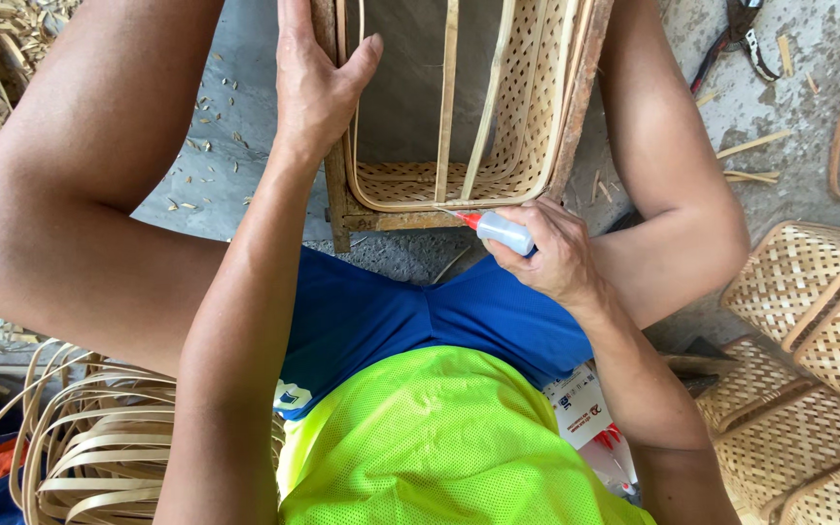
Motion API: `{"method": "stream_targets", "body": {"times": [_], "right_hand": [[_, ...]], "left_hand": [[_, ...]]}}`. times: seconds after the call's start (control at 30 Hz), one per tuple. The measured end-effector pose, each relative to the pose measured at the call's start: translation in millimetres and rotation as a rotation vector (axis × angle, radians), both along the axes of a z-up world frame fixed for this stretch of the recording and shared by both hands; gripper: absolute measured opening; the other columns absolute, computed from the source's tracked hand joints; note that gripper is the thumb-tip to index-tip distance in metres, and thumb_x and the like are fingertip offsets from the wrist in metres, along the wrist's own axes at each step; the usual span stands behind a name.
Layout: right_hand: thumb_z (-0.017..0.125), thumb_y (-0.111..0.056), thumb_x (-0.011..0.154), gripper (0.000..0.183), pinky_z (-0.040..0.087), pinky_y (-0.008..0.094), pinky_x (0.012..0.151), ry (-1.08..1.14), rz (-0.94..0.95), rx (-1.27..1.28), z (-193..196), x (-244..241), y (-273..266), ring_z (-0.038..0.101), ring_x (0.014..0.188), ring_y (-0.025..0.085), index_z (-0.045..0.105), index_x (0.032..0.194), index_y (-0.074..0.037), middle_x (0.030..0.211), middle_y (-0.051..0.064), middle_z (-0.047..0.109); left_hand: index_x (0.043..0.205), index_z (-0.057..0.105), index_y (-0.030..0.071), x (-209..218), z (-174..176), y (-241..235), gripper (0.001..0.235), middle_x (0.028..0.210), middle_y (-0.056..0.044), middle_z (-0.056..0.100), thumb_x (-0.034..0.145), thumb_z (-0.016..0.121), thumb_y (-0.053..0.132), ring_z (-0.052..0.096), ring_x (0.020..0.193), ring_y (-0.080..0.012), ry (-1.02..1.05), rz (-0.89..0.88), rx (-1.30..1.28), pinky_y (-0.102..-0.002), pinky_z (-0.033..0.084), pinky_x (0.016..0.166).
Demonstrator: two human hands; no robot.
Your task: The person sits on the floor and weaves a rectangular basket using thin bamboo strips. They insert strips into a wooden frame, hammer them into place, and apply glue to secure the structure.
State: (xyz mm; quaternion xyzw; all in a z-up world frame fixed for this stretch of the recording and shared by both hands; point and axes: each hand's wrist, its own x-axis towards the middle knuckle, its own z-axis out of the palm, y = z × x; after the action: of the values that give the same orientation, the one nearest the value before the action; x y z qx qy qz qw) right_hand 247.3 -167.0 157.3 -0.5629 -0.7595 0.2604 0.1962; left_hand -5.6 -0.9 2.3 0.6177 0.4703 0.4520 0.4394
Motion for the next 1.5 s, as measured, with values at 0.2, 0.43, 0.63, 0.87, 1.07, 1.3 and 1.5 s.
{"method": "stream_targets", "body": {"times": [0.2, 0.43, 0.63, 0.87, 1.07, 1.3, 1.5], "right_hand": [[0.086, -0.011, 0.086, 0.034, 0.057, 0.042, 0.074, -0.033, -0.052, -0.064, 10.0, 13.4, -3.4, 0.071, 0.082, 0.032, 0.063, 0.108, -0.002, 0.093, 0.014, 0.071], [0.085, -0.010, 0.087, 0.032, 0.058, 0.040, 0.074, -0.031, -0.045, -0.048, 11.4, 17.9, -5.4, 0.071, 0.083, 0.031, 0.063, 0.108, -0.001, 0.093, 0.014, 0.071], [0.085, -0.012, 0.087, 0.032, 0.057, 0.041, 0.073, -0.058, -0.059, -0.060, 14.1, 20.9, -6.5, 0.071, 0.082, 0.032, 0.063, 0.108, -0.002, 0.092, 0.013, 0.071], [0.084, -0.014, 0.089, 0.030, 0.058, 0.041, 0.074, -0.114, -0.120, -0.109, 26.9, 42.4, -12.1, 0.072, 0.086, 0.031, 0.064, 0.108, -0.002, 0.097, 0.013, 0.074], [0.084, -0.014, 0.087, 0.031, 0.058, 0.041, 0.075, -0.124, -0.134, -0.095, 23.1, 47.4, -16.7, 0.072, 0.086, 0.031, 0.065, 0.108, -0.002, 0.097, 0.014, 0.073], [0.084, -0.014, 0.087, 0.031, 0.059, 0.039, 0.075, -0.191, -0.179, -0.109, 26.1, 62.5, -22.8, 0.073, 0.086, 0.028, 0.065, 0.107, -0.002, 0.096, 0.012, 0.073], [0.084, -0.014, 0.087, 0.030, 0.059, 0.039, 0.074, -0.195, -0.186, -0.090, 21.1, 71.6, -30.0, 0.073, 0.085, 0.029, 0.066, 0.108, -0.002, 0.095, 0.012, 0.073]], "left_hand": [[0.147, 0.039, 0.001, -0.9, -1.7, -0.6, 0.064, 0.142, -0.016, 0.059, 0.103, 0.085, 0.006, 0.062, 0.136, -0.0308, -0.073, -0.009, -0.085, -0.040, 0.049, 0.120], [0.152, 0.035, 0.001, -4.5, -3.7, -0.1, 0.069, 0.145, -0.017, 0.050, 0.104, 0.085, 0.003, 0.053, 0.139, -0.0303, -0.039, -0.035, -0.001, -0.036, 0.042, 0.123], [0.153, 0.036, 0.003, -7.9, -7.5, -3.8, 0.070, 0.143, -0.016, 0.052, 0.102, 0.084, 0.006, 0.055, 0.137, -0.0286, 0.003, -0.035, -0.062, -0.036, 0.045, 0.122], [0.162, 0.018, 0.001, -11.1, -16.8, -5.0, 0.088, 0.159, -0.019, 0.043, 0.100, 0.080, 0.003, 0.047, 0.152, -0.0310, 0.034, -0.047, -0.070, -0.038, 0.039, 0.132], [0.163, 0.011, 0.005, -13.3, -9.6, -4.4, 0.094, 0.161, -0.020, 0.039, 0.100, 0.080, -0.003, 0.044, 0.151, -0.0306, 0.019, -0.081, -0.018, -0.037, 0.035, 0.132], [0.165, 0.008, 0.009, -13.8, 11.5, 0.2, 0.094, 0.165, -0.019, 0.041, 0.101, 0.075, -0.005, 0.045, 0.155, -0.0290, -0.049, -0.120, -0.052, -0.036, 0.037, 0.135], [0.165, 0.009, 0.010, -15.8, 17.4, -2.5, 0.096, 0.166, -0.022, 0.036, 0.101, 0.079, -0.007, 0.039, 0.157, -0.0329, 0.040, -0.114, -0.006, -0.040, 0.031, 0.135]]}}
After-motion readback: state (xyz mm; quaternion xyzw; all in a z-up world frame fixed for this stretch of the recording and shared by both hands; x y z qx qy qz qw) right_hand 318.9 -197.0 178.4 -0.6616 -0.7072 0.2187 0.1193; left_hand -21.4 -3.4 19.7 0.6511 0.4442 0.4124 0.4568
